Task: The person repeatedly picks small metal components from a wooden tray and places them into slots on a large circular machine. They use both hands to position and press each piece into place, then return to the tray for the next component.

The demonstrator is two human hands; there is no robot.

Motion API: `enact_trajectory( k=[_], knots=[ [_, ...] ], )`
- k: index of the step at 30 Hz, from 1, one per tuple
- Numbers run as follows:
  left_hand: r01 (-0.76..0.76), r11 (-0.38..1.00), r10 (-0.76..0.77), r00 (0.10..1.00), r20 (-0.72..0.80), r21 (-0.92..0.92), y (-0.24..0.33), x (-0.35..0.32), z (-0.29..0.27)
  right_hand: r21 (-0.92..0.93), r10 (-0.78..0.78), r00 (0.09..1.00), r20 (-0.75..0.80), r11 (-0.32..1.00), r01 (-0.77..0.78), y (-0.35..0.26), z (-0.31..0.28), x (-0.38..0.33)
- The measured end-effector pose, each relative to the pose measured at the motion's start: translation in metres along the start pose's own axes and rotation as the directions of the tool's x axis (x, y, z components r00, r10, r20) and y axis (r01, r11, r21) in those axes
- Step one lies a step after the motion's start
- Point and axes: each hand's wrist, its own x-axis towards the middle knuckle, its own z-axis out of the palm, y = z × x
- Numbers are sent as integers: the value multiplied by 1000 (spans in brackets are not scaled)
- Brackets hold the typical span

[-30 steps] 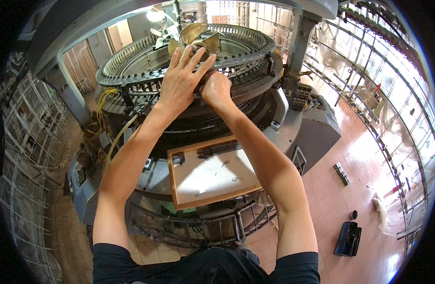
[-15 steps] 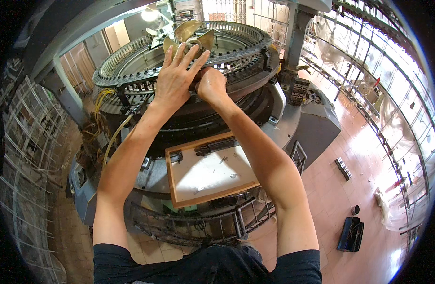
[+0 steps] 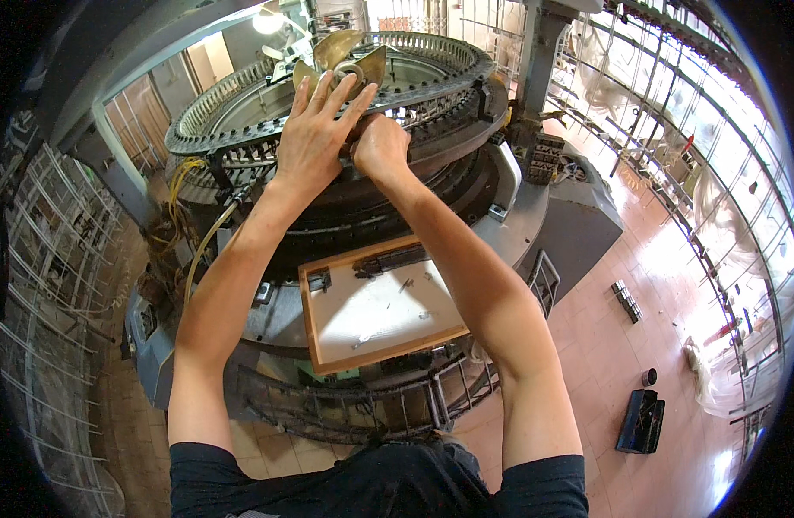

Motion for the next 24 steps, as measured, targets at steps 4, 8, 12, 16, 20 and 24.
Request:
enact_trajectory(
  k=[4,8,12,16,20,24],
  knots=[
    [-11,999,11,1000,16,38,-2,-1,-1,-14,38,997,73,999,-37,-3,-4,1],
    [-12,999,12,1000,12,37,-2,-1,-1,-33,34,992,122,999,-30,0,-5,3],
    [-9,1000,8,1000,7,27,-2,-1,0,-41,33,996,82,999,-30,2,-1,4],
    [-14,1000,14,1000,-12,2,-3,-1,1,-31,51,997,65,998,-49,1,0,4],
    [-18,1000,18,1000,-24,2,-2,0,3,-64,66,996,53,996,-63,0,-1,3],
    [-46,998,46,999,-2,47,-3,0,5,-58,83,996,34,995,-81,-2,0,3]
  ],
)
